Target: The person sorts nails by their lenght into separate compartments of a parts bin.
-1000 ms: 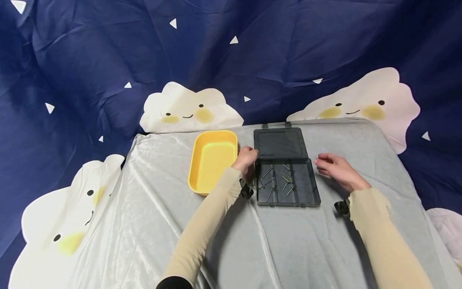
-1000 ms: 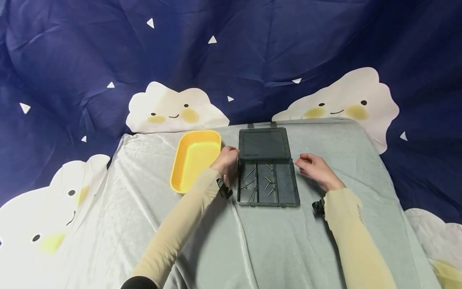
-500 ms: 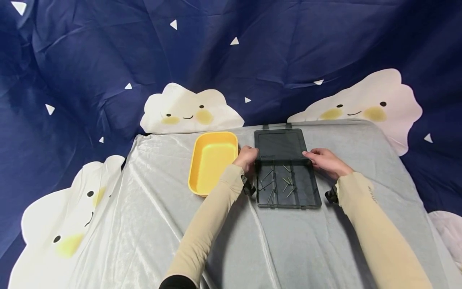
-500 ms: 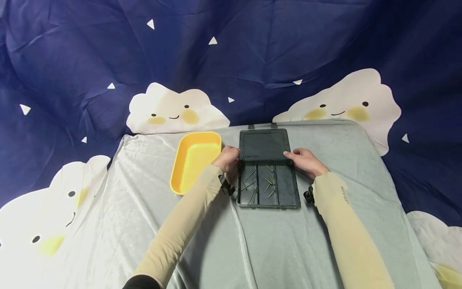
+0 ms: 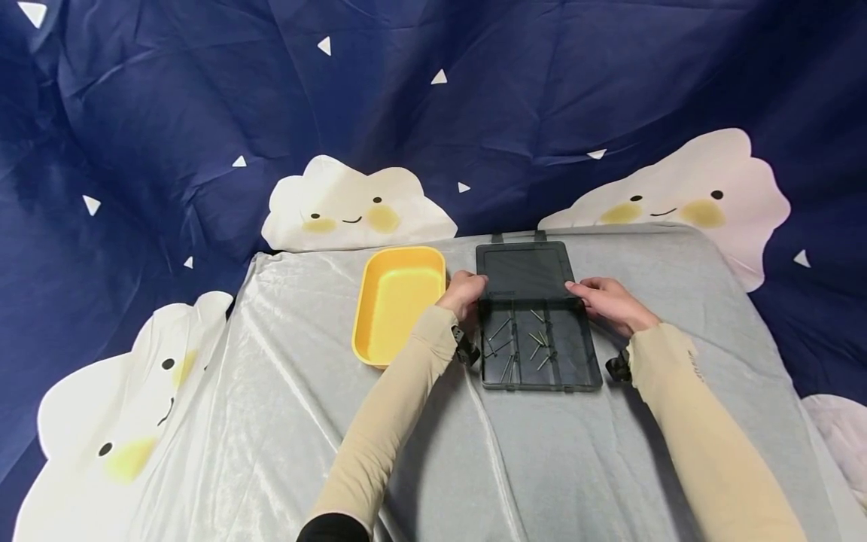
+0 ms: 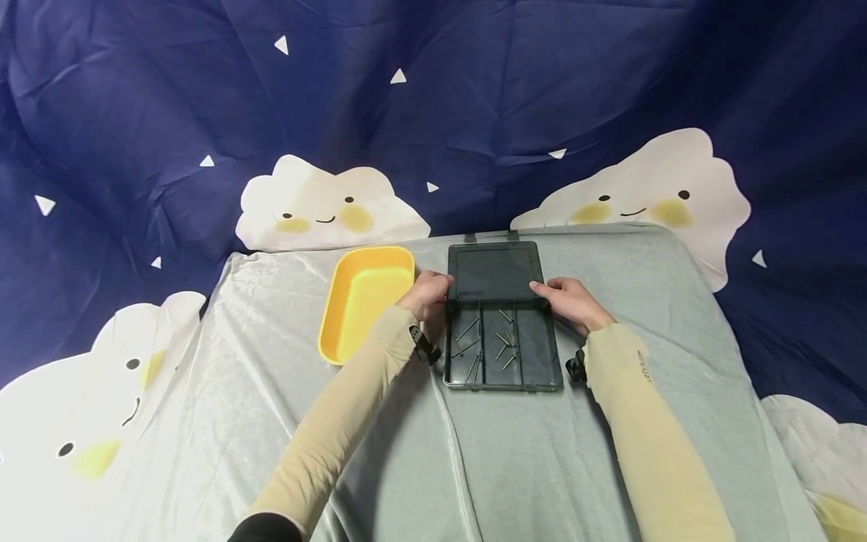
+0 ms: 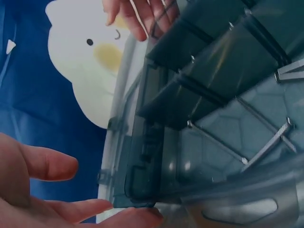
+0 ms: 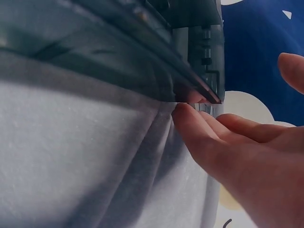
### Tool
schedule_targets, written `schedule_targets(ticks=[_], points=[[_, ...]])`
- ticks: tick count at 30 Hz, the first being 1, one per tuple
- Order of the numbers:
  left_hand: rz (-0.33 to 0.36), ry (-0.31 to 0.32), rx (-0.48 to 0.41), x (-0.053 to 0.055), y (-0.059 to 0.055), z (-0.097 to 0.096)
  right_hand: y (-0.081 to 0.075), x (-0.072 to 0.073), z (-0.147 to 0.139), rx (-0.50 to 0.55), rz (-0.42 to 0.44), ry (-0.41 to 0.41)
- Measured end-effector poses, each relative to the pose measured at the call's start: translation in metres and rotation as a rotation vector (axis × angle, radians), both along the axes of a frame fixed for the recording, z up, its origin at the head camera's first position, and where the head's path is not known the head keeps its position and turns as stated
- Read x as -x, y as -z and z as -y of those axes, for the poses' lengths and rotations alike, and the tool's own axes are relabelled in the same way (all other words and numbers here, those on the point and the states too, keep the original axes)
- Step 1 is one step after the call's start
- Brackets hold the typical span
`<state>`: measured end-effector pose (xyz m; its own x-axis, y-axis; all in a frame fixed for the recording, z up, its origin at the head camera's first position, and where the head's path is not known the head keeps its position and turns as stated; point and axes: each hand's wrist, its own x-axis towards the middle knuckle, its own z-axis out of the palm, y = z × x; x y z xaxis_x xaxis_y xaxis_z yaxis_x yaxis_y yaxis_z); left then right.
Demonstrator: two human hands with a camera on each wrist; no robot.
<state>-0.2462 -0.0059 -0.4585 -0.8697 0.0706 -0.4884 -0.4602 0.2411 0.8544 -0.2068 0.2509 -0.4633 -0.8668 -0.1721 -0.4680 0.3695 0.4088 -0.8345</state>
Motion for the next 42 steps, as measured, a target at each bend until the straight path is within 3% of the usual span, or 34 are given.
schedule_targets(ticks=[5, 12, 19, 32, 42], points=[[0.006, -0.003, 0.009, -0.001, -0.003, -0.002, 0.000, -0.001, -0.001, 0.017, 0.003, 0.010], [-0.023, -0.063, 0.006, -0.003, -0.003, 0.000, 0.002, -0.004, -0.001, 0.049, -0.037, 0.024], [-0.047, -0.038, 0.087, -0.002, -0.001, -0.004, 0.003, -0.007, -0.004, 0.122, -0.057, 0.051], [-0.045, -0.050, 0.087, -0.005, 0.003, -0.006, 0.004, -0.013, -0.004, 0.127, -0.037, 0.084], [-0.037, -0.013, -0.031, -0.010, -0.006, -0.003, 0.006, -0.014, -0.003, 0.187, -0.076, 0.089]])
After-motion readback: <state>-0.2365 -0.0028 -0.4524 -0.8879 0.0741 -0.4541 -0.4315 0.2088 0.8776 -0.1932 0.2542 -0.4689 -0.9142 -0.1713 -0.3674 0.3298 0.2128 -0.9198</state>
